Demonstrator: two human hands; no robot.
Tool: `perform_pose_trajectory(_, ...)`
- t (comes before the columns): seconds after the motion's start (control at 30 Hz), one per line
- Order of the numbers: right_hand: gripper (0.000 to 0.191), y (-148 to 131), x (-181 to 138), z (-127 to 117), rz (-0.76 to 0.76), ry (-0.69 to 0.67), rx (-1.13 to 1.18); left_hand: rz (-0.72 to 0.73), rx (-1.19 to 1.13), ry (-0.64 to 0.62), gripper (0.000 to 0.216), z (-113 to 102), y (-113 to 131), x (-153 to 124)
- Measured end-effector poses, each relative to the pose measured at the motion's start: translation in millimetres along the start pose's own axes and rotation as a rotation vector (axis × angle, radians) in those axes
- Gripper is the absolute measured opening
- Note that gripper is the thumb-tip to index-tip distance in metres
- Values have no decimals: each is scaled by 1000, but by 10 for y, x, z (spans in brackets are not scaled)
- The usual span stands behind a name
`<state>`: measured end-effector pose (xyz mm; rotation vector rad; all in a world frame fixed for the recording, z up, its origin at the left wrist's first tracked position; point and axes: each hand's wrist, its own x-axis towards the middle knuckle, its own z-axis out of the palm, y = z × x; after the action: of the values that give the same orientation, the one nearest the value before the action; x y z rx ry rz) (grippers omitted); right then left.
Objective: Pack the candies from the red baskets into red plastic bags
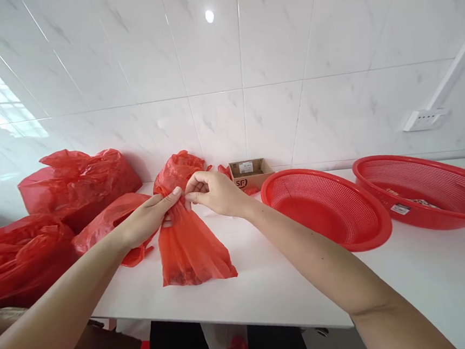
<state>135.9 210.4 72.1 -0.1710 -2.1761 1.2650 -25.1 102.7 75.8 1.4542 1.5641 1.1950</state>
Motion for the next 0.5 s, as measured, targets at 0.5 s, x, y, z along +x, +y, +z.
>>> perform_pose_trajectory(0.5,15,-60,-218,111,-112,194,44,104,239,-165,16,-120,69,-28)
